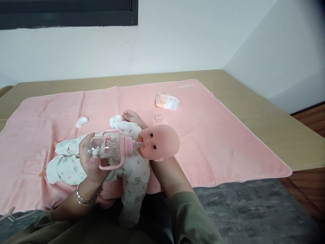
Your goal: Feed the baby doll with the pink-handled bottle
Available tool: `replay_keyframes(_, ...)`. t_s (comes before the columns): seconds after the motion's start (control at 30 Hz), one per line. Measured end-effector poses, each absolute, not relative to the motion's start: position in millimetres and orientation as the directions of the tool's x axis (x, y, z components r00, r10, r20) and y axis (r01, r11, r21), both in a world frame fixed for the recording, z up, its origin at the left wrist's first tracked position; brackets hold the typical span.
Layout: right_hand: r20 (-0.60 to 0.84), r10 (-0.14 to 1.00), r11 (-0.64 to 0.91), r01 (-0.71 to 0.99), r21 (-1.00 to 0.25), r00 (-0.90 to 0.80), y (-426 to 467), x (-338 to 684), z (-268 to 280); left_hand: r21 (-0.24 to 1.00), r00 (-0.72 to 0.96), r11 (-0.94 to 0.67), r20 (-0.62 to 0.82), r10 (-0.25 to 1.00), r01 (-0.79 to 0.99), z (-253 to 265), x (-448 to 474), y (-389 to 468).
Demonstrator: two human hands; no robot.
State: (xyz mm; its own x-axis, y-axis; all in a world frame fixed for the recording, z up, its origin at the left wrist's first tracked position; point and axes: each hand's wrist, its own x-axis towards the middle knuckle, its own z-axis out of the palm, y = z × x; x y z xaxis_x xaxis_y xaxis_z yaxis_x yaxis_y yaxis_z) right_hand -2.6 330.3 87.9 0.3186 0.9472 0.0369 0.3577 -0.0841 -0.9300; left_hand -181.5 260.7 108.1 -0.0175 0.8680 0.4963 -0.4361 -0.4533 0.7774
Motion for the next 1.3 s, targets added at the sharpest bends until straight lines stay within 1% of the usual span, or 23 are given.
replay_keyframes(0.2, 0.029, 0.959, -0.072, 0.34, -0.938, 0.283, 332, -1, 90, 0.781, -0.026, -0.44, 0.479, 0.877, -0.443, 108, -182, 261)
replay_keyframes(0.37, 0.038, 0.962, -0.043, 0.287, -0.957, 0.271, 327, -3, 89, 0.788, -0.021, -0.437, 0.476, 0.879, -0.433, 109, -182, 260)
replay_keyframes(0.57, 0.012, 0.984, -0.025, 0.203, -0.979, 0.177, 340, 10, 86, 0.775, -0.03, -0.479, 0.514, 0.857, -0.412, 108, -181, 262)
replay_keyframes(0.8, -0.005, 0.993, -0.019, 0.114, -0.993, 0.121, 340, 5, 79, 0.8, -0.027, -0.457, 0.486, 0.874, -0.388, 106, -183, 263)
replay_keyframes(1.0, -0.045, 0.998, -0.047, 0.068, -0.997, 0.035, 343, 10, 79, 0.781, -0.017, -0.457, 0.498, 0.867, -0.425, 107, -183, 262)
replay_keyframes(1.13, -0.063, 0.997, -0.066, 0.06, -0.996, 0.052, 353, 18, 83, 0.773, 0.006, -0.446, 0.502, 0.865, -0.452, 105, -184, 262)
replay_keyframes(1.3, -0.033, 0.993, -0.039, 0.058, -0.998, 0.11, 347, 10, 84, 0.772, -0.02, -0.458, 0.501, 0.865, -0.442, 105, -182, 262)
